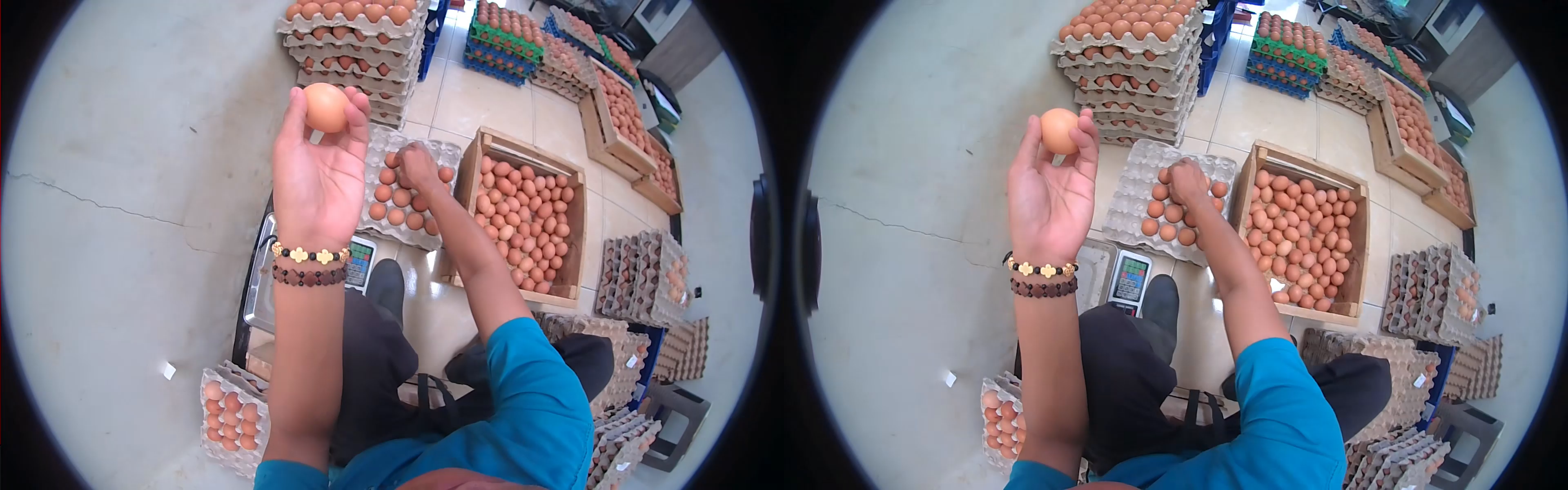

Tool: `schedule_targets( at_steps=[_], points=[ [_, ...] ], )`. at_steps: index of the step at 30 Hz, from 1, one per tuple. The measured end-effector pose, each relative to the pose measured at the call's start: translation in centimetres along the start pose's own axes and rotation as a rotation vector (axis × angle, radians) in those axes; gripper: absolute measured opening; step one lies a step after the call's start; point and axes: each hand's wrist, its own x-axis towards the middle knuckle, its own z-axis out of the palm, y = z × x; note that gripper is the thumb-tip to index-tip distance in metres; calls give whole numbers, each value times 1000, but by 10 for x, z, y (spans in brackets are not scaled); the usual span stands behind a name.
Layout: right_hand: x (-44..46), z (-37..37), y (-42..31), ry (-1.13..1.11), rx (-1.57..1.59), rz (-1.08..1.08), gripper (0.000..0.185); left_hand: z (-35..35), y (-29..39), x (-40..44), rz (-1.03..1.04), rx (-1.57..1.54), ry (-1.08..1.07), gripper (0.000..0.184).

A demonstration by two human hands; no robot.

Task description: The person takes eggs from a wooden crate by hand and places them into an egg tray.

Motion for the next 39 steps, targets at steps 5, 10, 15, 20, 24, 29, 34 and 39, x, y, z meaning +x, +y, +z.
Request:
schedule_targets(
  at_steps=[5,10,15,20,24,29,34,39],
  points=[
    [-56,-58,31,349,1,-39,25,-24,10,6,-35,-66,-206,34],
    [-160,-137,64,322,44,3,28,-25,16,-16,20,60,-168,32],
    [-244,-140,156,355,96,323,33,-56,42,-92,63,263,-220,40],
    [-310,-87,232,303,12,537,38,-107,105,-231,64,608,-53,56],
    [-289,-74,251,180,-46,512,42,-158,149,-323,215,988,241,53],
    [-269,-65,216,185,-7,484,38,-197,167,-421,473,1234,671,50],
    [-277,-50,234,147,111,482,38,-234,138,-472,548,1628,746,55],
    [-293,-69,213,173,153,504,39,-261,126,-484,795,1865,990,49]
  ],
)
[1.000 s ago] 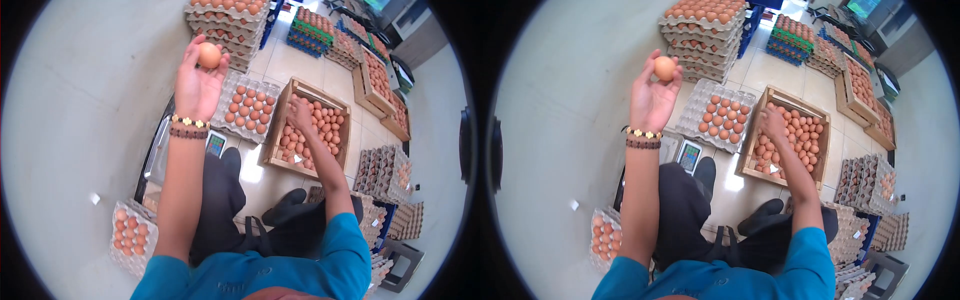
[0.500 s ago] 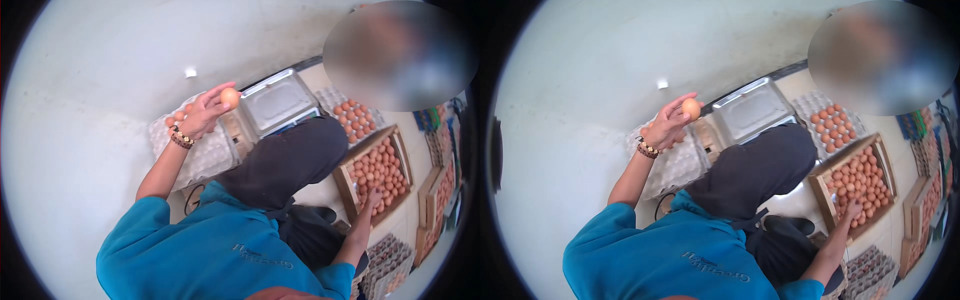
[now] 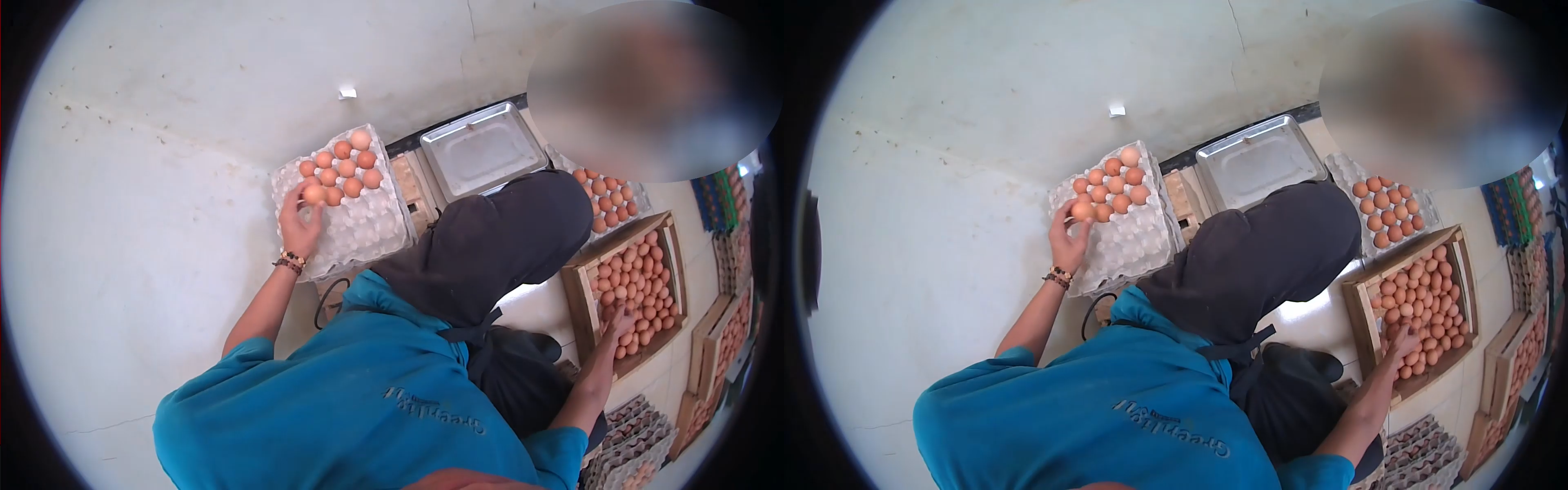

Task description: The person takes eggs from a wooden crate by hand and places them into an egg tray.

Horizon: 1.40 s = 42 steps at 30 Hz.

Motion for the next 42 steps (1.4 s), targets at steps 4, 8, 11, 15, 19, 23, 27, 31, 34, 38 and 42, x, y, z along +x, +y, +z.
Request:
schedule_targets(
  at_steps=[4,8,11,15,19,23,27,31,34,38,42],
  points=[
    [22,10,38,39,-219,-19,37,-9,-41,0,-63,104,10,46],
    [28,17,65,-54,-531,-159,38,-1,-77,-14,19,217,-72,44],
    [14,21,57,-20,-404,82,38,-6,-99,-11,2,314,-148,51],
    [16,32,61,156,-167,158,35,-15,-121,4,-19,169,-236,41],
    [-23,8,17,78,-337,140,37,11,-20,19,213,356,-60,46],
    [-20,12,7,91,-553,126,52,48,76,33,378,174,-58,44],
    [-17,-18,-47,-57,-559,265,68,80,125,47,593,40,-98,40],
    [-17,0,-27,-45,-659,192,69,103,159,50,713,-57,-139,39],
    [-15,2,-23,-58,-656,173,66,121,174,57,699,-155,-167,37],
    [-3,-1,-43,-70,-618,162,58,163,219,68,635,-422,-181,37],
    [29,-9,-89,18,-568,125,50,223,329,54,672,-477,-459,39]
  ],
)
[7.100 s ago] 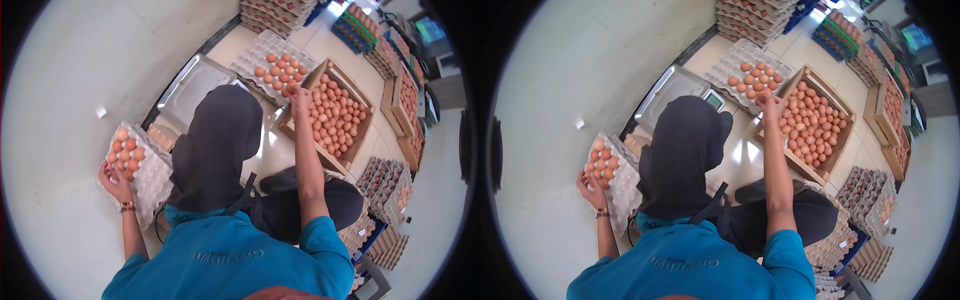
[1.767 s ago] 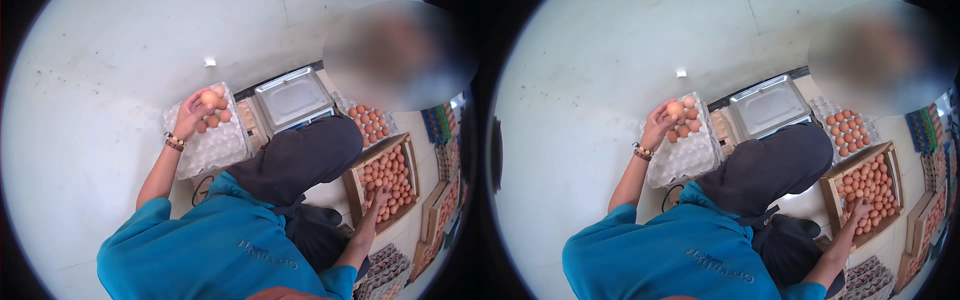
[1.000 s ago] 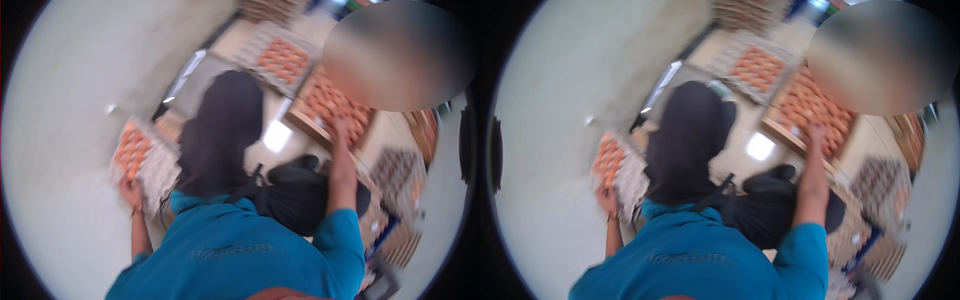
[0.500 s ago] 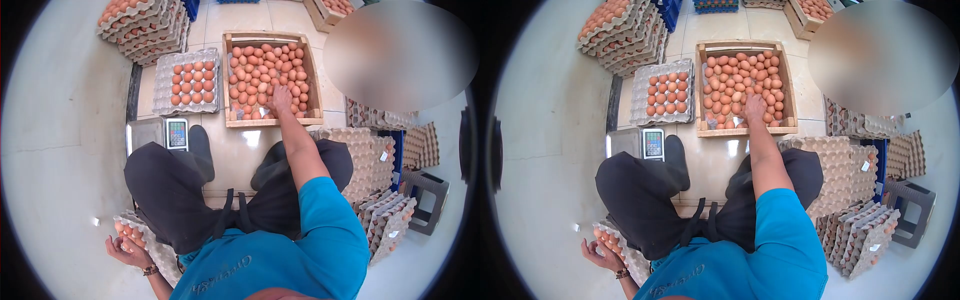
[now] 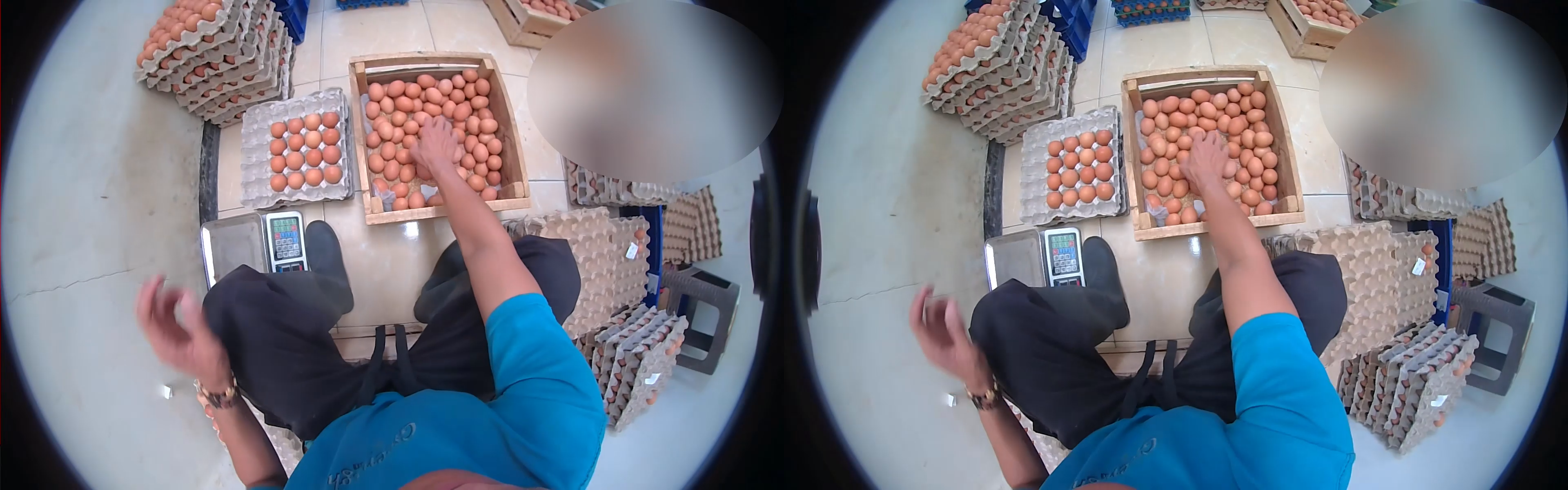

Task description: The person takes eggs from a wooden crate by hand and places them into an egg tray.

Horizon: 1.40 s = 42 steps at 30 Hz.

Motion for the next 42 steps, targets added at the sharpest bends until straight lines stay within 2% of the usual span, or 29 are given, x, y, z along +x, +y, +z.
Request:
schedule_targets(
  at_steps=[3,5,7,10,13,16,17,20,21,24,25,28,31,34,37,42],
  points=[
    [37,0,-15,125,98,-48,50,68,49,57,160,46,-582,44],
    [62,3,-21,167,148,-81,52,105,59,69,299,240,-920,48],
    [86,11,-24,178,181,-123,54,142,60,67,376,345,-1149,49],
    [123,38,-26,151,183,-197,57,163,65,46,503,370,-1143,51],
    [150,59,-29,182,162,-279,59,150,66,46,439,333,-1415,55],
    [141,20,-37,-86,61,-217,76,142,70,57,363,325,-1390,54],
    [148,27,-34,-88,61,-224,73,143,69,59,371,325,-1363,55],
    [162,40,-30,-78,38,-161,58,141,73,63,350,293,-1325,55],
    [158,33,-33,-57,-13,-187,46,141,73,62,354,281,-1341,55],
    [166,47,-36,28,-7,-161,36,139,74,58,359,248,-1378,56],
    [161,41,-37,83,-44,-208,41,139,74,57,362,246,-1382,56],
    [171,51,-45,115,-91,-157,30,139,73,59,353,242,-1378,56],
    [150,42,-56,127,-147,-50,31,138,73,59,342,258,-1375,55],
    [144,32,-58,92,-198,-130,35,137,72,59,348,264,-1376,55],
    [151,48,-51,163,-124,-112,31,138,73,57,358,256,-1373,54],
    [151,46,-44,146,-130,-162,44,137,72,57,357,272,-1373,54]
  ],
)
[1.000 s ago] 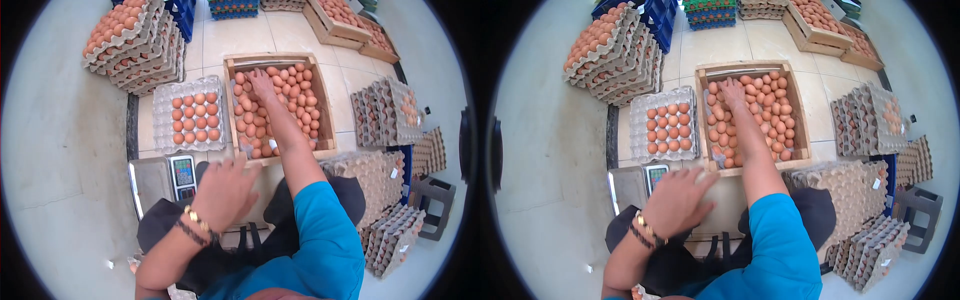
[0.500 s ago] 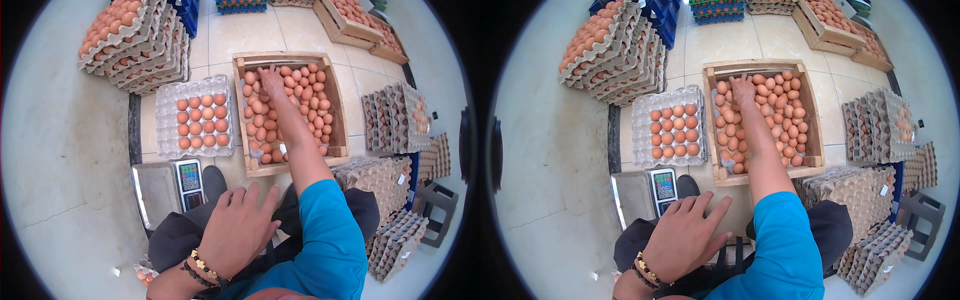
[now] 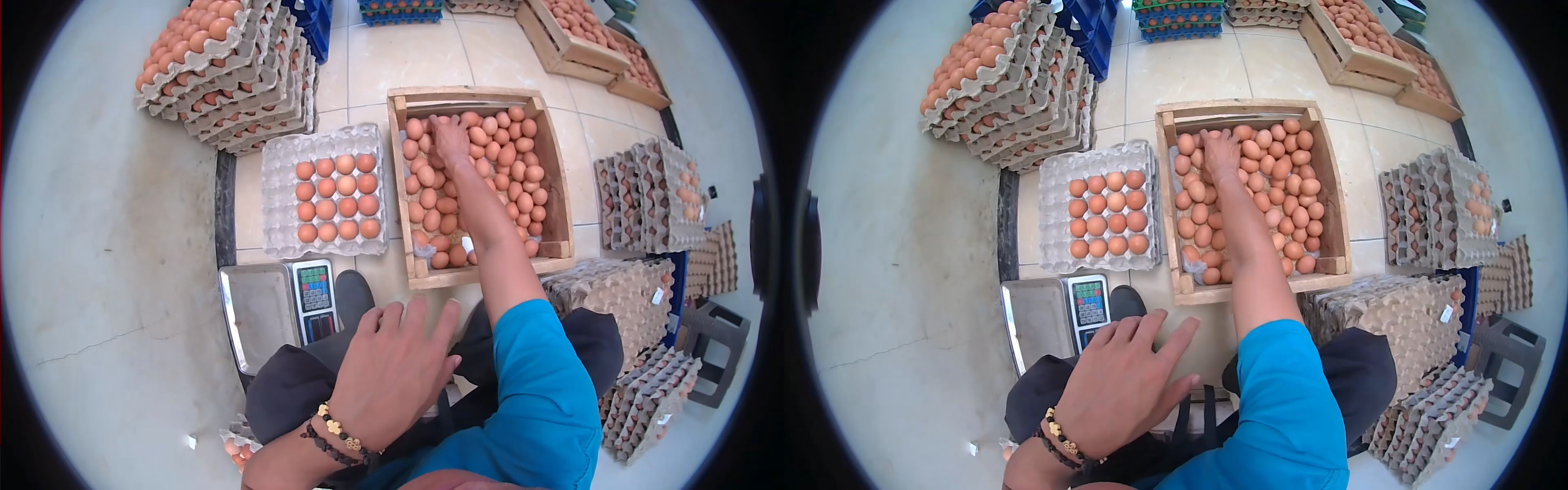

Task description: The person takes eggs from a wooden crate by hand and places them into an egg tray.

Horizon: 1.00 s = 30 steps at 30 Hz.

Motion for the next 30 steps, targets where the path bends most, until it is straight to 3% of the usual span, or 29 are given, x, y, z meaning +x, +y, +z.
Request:
schedule_targets(
  at_steps=[6,8,11,14,18,21,24,25,28,30],
  points=[
    [-16,1,21,155,367,-23,59,3,1,-1,19,22,46,53],
    [-23,-4,32,102,731,80,65,5,1,-1,22,33,67,52],
    [-43,-22,37,-130,1551,483,59,4,-4,1,44,7,146,50],
    [-82,-47,54,-272,2169,421,52,5,-13,9,61,-29,227,48],
    [-134,-107,48,-445,2437,205,54,-7,-23,26,23,-67,156,47],
    [-153,-135,35,-607,2627,14,59,4,-40,44,72,-203,368,49],
    [-173,-188,15,-847,2580,-208,63,16,-60,69,193,-268,678,49],
    [-181,-206,7,-825,2527,-175,65,24,-68,77,147,-288,699,59],
    [-185,-237,-5,-1052,2386,-402,68,20,-76,86,200,-706,443,70],
    [-188,-259,-7,-1108,2329,-418,74,11,-76,83,214,-704,363,73]
  ],
)
